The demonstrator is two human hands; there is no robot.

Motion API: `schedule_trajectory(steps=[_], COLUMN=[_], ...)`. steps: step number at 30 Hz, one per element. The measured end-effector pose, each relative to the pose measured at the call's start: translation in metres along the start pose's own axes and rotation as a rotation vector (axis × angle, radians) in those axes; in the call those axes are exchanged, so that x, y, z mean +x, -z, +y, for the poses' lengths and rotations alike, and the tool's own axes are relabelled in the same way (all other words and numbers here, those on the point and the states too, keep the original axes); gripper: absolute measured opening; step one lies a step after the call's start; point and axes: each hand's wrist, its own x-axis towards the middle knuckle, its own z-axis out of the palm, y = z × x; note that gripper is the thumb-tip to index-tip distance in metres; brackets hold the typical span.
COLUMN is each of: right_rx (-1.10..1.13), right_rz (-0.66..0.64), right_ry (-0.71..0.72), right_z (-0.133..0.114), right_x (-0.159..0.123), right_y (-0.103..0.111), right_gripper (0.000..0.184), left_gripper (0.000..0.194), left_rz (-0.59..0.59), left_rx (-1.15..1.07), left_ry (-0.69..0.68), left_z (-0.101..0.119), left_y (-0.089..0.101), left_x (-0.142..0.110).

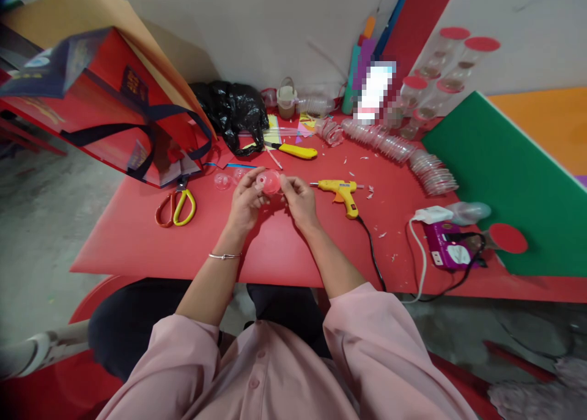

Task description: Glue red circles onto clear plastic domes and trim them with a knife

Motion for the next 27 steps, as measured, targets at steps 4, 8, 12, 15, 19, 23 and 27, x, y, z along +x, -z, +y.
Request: schedule_trajectory(steps=[4, 8, 12, 15, 19, 23, 27], right_rx=[0.008, 0.003, -0.027, -0.058, -0.076, -0.082, -0.089], right_rz=[-0.028, -0.023, -0.071, -0.094, -0.041, 0.011, 0.015], right_ry=[0.043, 0.027, -0.023, 0.003, 0.051, 0.049, 0.045], right_z=[0.0, 0.001, 0.003, 0.005, 0.006, 0.01, 0.017], right_x=[-0.002, -0.001, -0.001, -0.001, -0.001, 0.0, -0.001], right_y=[0.0, 0.0, 0.001, 0.001, 0.0, -0.002, -0.006], right_gripper=[0.043, 0.046, 0.052, 0.048, 0.045, 0.047, 0.054], left_gripper=[0.048, 0.049, 0.039, 0.036, 0.04, 0.03, 0.019], left_rz=[-0.041, -0.021, 0.032, 0.016, 0.033, 0.122, 0.213], left_rx=[0.045, 0.079, 0.054, 0.061, 0.246, 0.502, 0.581], left_ry=[-0.023, -0.059, -0.058, -0.059, -0.154, -0.348, -0.387], left_z=[-0.001, -0.004, -0.008, -0.01, -0.01, -0.014, -0.021], left_y=[-0.002, 0.0, 0.003, 0.003, 0.001, 0.002, 0.005], left_x=[-0.002, -0.001, 0.002, 0.002, 0.001, 0.002, 0.007])
